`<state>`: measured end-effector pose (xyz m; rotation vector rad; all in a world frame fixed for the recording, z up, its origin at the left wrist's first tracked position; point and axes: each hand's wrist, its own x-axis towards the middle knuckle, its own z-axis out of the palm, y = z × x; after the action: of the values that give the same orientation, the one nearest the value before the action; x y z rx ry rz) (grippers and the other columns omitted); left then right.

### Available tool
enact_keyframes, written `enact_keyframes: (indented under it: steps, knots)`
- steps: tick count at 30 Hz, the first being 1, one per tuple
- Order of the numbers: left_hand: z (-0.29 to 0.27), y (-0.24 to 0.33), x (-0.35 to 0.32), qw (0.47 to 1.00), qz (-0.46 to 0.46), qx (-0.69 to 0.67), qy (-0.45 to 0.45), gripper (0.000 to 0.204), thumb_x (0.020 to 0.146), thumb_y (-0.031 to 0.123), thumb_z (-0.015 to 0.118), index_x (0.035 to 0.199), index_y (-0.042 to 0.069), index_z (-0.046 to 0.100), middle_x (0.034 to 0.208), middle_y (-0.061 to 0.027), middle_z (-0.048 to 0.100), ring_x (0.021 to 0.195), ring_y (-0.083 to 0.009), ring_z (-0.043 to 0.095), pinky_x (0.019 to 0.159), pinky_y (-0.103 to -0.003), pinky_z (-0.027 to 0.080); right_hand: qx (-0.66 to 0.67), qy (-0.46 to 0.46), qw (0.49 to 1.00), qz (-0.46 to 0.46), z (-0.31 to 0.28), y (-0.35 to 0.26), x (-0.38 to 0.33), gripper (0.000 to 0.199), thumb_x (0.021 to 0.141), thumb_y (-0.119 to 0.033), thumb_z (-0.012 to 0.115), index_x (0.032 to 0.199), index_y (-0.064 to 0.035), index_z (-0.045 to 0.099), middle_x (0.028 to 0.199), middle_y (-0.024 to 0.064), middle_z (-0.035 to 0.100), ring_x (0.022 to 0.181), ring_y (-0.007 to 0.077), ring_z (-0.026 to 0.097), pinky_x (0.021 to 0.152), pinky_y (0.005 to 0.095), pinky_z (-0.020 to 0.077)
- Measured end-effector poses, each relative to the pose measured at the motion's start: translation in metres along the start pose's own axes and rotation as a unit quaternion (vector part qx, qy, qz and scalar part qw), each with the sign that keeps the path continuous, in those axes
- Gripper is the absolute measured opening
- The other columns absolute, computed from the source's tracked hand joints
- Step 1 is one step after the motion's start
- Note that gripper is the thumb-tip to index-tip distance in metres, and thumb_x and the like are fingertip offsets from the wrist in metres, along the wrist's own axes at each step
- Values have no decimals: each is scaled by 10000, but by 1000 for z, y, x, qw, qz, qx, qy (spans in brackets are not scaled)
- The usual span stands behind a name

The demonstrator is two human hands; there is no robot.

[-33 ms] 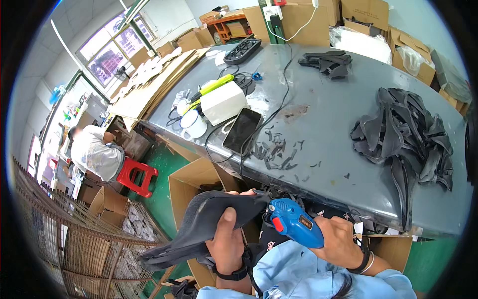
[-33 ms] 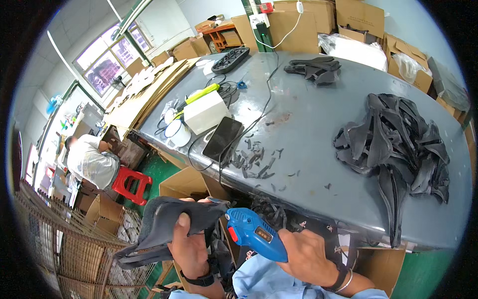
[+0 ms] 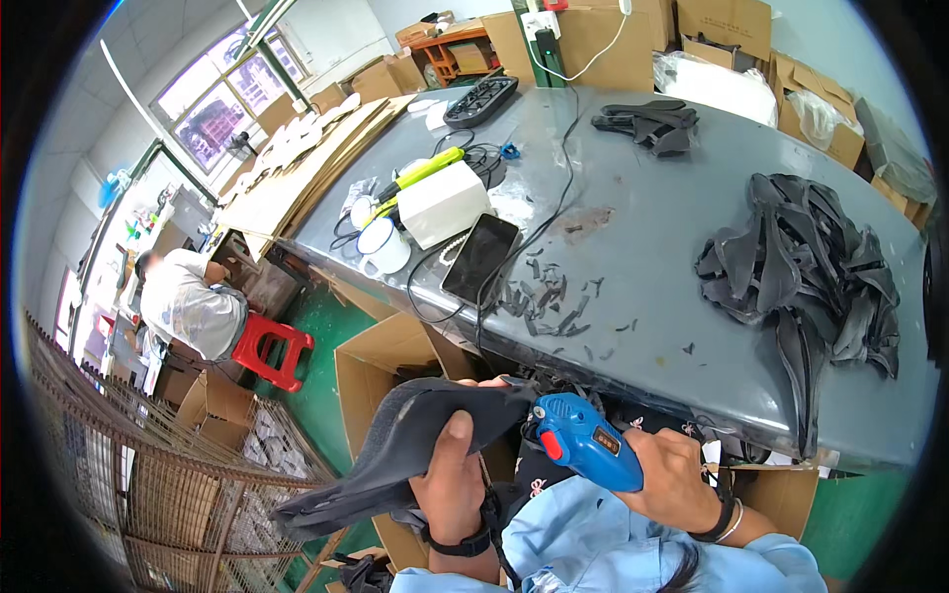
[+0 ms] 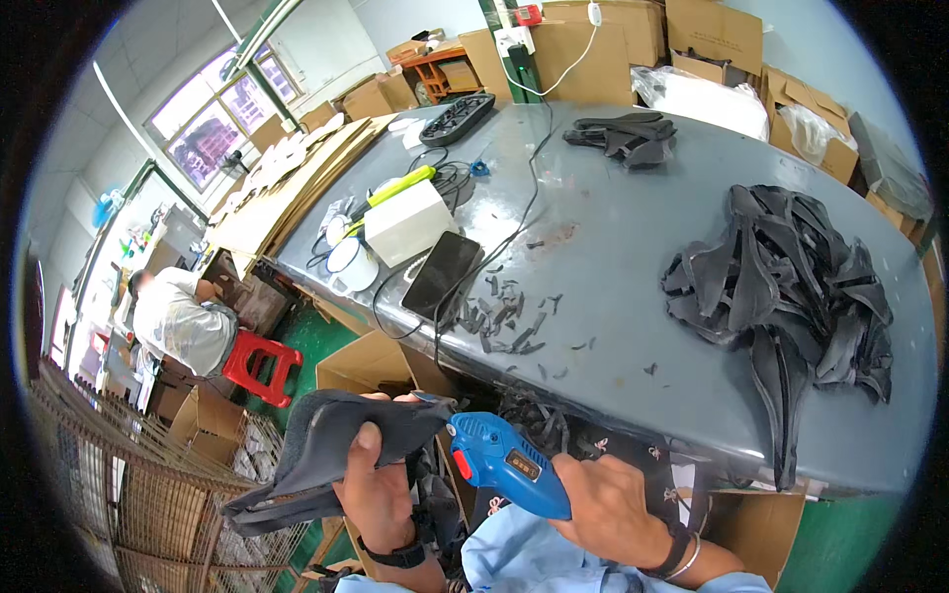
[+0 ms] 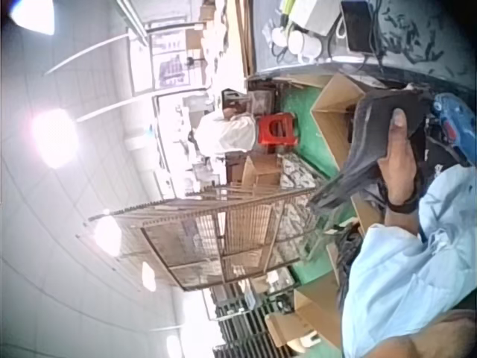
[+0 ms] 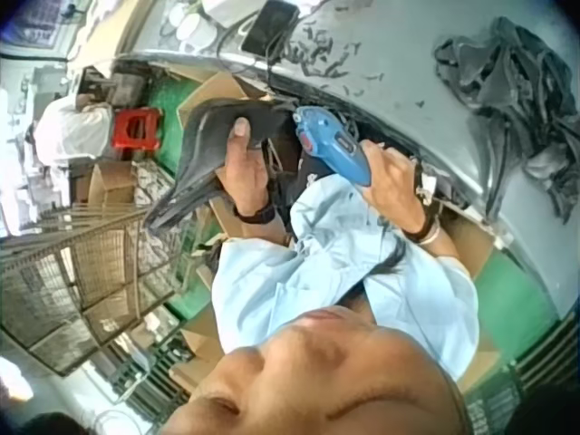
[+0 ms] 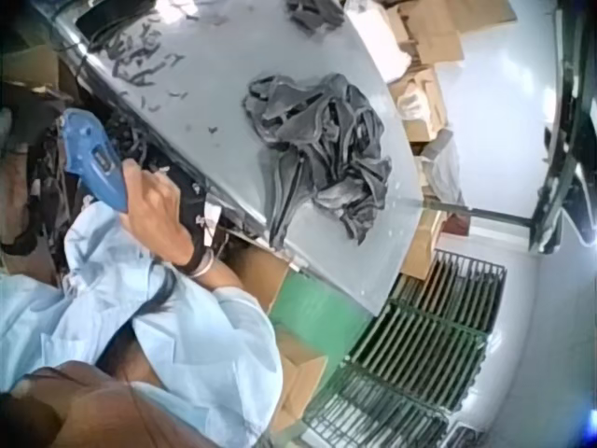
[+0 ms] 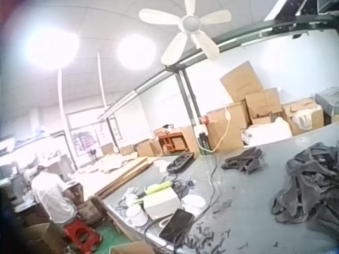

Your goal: Using a hot glue gun to apply adhesive to black plastic industrial components.

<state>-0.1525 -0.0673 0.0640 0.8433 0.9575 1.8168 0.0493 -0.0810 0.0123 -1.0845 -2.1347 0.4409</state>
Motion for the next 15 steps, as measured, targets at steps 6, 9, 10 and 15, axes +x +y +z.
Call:
enact_keyframes:
  steps: [6,9,10,15]
  knots:
    - [0,-7,0,994,0,103,-39,379,815,108,581,1150,-41,481,1054,-188,596,1032,-273,561,945,-391,408,3,-2,1000,-3,1,1,-2,489,585,-129,750,987,12,510,660,96,574,569,255,583,546,330,422]
    - [-6,-13,-2,997,58,40,-42,412,809,129,617,1160,-19,461,1064,-154,578,1012,-225,550,938,-355,398,15,4,1000,8,0,1,-2,472,603,-132,749,983,11,509,661,100,585,558,261,585,539,336,428]
    - [-9,-15,-3,998,56,30,-11,425,805,136,631,1162,-13,453,1057,-133,567,995,-208,544,926,-340,397,22,1,1000,7,-1,2,-3,463,610,-134,749,981,9,510,664,105,590,557,265,587,535,336,429]
    - [-1,-19,-4,997,52,38,39,359,802,111,640,1103,-12,487,1033,-91,547,961,-173,529,895,-298,395,27,7,1000,12,-2,-2,-1,462,615,-145,754,983,-1,515,679,117,603,567,274,595,528,344,440]
